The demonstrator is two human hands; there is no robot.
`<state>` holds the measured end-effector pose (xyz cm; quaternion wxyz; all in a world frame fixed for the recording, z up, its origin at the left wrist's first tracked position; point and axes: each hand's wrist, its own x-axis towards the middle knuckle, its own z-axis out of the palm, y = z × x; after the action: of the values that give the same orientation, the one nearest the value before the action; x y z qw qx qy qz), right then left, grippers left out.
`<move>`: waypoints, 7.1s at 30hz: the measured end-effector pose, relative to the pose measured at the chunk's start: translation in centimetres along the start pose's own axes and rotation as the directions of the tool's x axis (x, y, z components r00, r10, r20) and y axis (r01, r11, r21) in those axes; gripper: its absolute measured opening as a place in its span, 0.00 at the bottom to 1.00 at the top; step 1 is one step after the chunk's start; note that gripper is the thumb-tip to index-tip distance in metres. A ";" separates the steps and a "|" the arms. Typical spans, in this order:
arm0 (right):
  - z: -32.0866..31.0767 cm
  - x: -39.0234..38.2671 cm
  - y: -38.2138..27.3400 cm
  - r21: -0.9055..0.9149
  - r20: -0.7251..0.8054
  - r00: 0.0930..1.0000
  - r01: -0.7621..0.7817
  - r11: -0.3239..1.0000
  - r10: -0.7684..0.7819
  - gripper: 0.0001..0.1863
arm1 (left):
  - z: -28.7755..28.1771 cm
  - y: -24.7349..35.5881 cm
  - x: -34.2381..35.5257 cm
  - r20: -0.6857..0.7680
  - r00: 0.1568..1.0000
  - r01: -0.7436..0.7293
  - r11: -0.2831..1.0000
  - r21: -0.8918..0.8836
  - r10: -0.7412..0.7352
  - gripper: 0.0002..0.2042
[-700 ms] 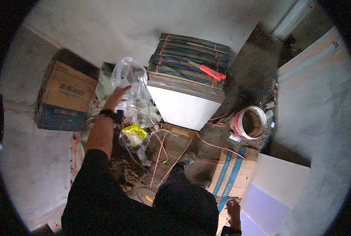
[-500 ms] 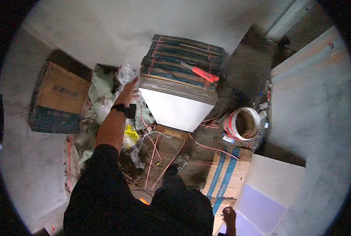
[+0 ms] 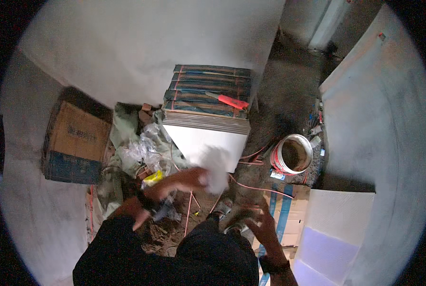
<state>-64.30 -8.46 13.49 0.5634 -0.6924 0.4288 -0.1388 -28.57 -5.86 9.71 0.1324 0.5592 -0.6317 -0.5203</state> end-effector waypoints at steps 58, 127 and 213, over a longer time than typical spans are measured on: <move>13.2 7.5 -1.8 -0.496 -0.093 0.989 -0.145 0.856 0.114 0.24 | -9.0 -27.4 4.4 -0.658 0.231 -0.170 0.636 -0.752 -0.717 0.25; -2.1 -23.8 4.5 0.050 -0.291 0.752 -0.605 0.795 0.591 0.19 | 26.6 23.5 10.2 0.664 0.746 0.481 0.738 -0.473 -0.060 0.42; -42.7 -65.7 47.5 -0.298 -0.477 0.690 -0.710 0.638 0.545 0.06 | 78.3 52.6 44.9 0.723 0.680 0.706 0.373 -0.602 -0.121 0.13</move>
<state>-152.96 12.75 3.85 0.3103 -0.5729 0.7565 0.0566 -132.40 -12.68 0.28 0.0505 0.3812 -0.1222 -0.9150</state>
